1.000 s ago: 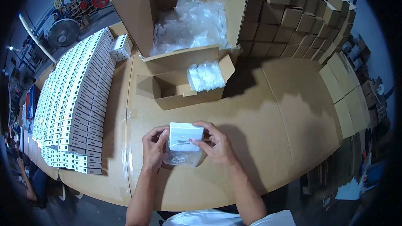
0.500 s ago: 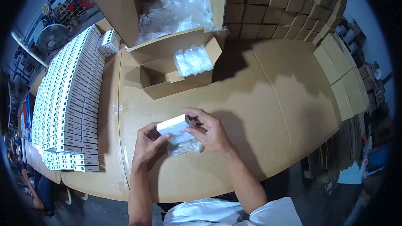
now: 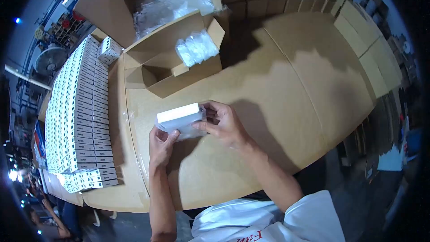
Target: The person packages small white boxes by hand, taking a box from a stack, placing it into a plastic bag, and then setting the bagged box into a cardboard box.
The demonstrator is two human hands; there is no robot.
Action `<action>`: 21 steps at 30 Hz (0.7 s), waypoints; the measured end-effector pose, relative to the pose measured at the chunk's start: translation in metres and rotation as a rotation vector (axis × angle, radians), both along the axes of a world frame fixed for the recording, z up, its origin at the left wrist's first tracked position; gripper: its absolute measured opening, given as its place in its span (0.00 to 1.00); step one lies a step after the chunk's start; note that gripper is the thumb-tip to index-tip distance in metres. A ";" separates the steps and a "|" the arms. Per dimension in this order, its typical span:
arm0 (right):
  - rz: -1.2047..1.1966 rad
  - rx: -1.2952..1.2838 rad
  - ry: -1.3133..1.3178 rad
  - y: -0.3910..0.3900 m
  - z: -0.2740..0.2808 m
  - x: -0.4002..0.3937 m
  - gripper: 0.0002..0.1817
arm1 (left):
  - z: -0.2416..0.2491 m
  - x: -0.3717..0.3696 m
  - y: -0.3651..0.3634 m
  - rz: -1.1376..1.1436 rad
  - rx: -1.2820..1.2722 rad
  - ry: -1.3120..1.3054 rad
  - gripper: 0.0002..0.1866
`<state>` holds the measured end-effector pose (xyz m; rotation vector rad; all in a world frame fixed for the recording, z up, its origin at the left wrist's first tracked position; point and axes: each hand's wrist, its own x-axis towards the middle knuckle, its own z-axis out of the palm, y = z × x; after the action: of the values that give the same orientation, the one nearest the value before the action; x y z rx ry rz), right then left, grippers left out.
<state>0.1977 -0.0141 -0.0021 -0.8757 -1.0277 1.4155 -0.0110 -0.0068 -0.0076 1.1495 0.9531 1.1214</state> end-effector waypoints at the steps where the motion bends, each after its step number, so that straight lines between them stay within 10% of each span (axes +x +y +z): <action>1: 0.022 0.000 -0.026 0.000 -0.006 0.001 0.20 | -0.009 -0.006 -0.001 -0.028 -0.015 0.025 0.21; 11: 0.198 -0.127 0.128 -0.001 0.012 0.006 0.22 | -0.001 0.006 -0.002 -0.011 -0.129 -0.128 0.20; 21: -0.053 0.078 -0.257 0.001 -0.011 -0.004 0.21 | 0.002 0.015 -0.002 0.090 -0.067 -0.007 0.23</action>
<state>0.1934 -0.0126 -0.0130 -1.0386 -1.2346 1.2313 0.0044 -0.0091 -0.0057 1.0572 1.0380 1.1557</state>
